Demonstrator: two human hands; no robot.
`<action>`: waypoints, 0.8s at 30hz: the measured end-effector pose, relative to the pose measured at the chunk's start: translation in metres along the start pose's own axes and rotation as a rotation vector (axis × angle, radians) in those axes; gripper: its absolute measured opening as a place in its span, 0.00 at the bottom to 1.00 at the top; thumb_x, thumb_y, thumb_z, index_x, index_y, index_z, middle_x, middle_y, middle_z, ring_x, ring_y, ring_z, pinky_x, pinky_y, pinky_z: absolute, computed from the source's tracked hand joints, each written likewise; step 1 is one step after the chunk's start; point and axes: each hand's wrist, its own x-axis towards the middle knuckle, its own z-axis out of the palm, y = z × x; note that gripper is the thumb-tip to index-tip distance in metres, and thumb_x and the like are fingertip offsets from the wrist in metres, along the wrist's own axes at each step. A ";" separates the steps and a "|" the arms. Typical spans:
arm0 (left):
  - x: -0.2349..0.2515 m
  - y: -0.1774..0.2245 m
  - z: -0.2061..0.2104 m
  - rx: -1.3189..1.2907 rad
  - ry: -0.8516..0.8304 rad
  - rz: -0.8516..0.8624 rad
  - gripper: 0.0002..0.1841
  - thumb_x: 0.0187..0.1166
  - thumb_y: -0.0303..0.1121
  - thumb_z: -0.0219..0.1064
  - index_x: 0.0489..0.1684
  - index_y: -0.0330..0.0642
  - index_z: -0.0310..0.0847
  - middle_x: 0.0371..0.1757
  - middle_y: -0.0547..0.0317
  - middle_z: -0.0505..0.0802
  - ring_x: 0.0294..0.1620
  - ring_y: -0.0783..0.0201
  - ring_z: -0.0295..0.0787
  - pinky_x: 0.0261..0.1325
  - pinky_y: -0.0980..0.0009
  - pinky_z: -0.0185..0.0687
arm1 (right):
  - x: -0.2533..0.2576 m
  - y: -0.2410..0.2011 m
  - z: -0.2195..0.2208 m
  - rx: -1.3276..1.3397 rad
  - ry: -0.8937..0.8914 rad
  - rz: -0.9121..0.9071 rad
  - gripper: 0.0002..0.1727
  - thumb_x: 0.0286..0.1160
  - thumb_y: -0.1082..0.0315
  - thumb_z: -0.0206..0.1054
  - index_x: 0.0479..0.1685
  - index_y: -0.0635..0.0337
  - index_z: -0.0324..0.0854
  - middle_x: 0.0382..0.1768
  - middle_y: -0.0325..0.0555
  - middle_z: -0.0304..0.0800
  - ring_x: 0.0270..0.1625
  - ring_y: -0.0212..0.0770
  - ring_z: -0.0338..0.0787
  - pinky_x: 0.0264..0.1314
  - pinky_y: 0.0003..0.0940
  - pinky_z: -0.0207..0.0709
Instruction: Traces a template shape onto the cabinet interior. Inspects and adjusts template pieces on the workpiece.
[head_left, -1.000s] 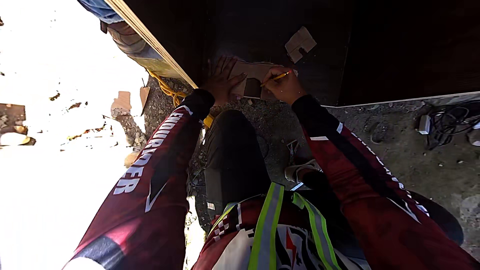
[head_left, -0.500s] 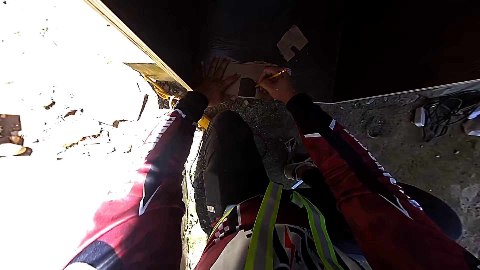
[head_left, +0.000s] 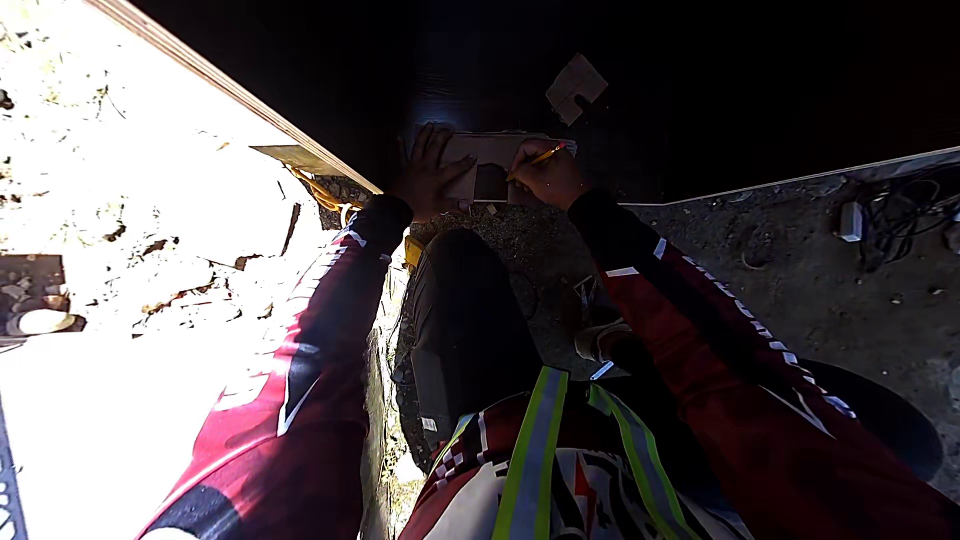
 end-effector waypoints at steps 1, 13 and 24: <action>0.001 -0.001 0.000 0.008 0.003 0.002 0.43 0.69 0.77 0.60 0.91 0.89 0.54 1.00 0.59 0.41 0.98 0.42 0.19 0.85 0.19 0.13 | 0.001 0.000 0.000 0.003 -0.001 -0.006 0.06 0.74 0.68 0.65 0.31 0.57 0.84 0.25 0.40 0.87 0.26 0.33 0.85 0.31 0.32 0.79; 0.001 0.004 -0.003 0.029 -0.038 -0.021 0.43 0.71 0.76 0.59 0.92 0.90 0.49 1.00 0.60 0.37 0.98 0.42 0.16 0.84 0.19 0.12 | 0.006 -0.031 0.004 -0.484 -0.293 -0.005 0.09 0.74 0.64 0.63 0.26 0.54 0.78 0.20 0.41 0.77 0.26 0.41 0.79 0.30 0.45 0.70; 0.000 0.004 -0.003 0.033 -0.041 -0.019 0.43 0.71 0.77 0.57 0.92 0.90 0.49 1.00 0.61 0.36 0.98 0.43 0.15 0.84 0.20 0.11 | 0.026 -0.027 0.002 -0.511 -0.153 -0.048 0.08 0.75 0.65 0.62 0.30 0.56 0.79 0.24 0.45 0.80 0.29 0.44 0.82 0.34 0.48 0.73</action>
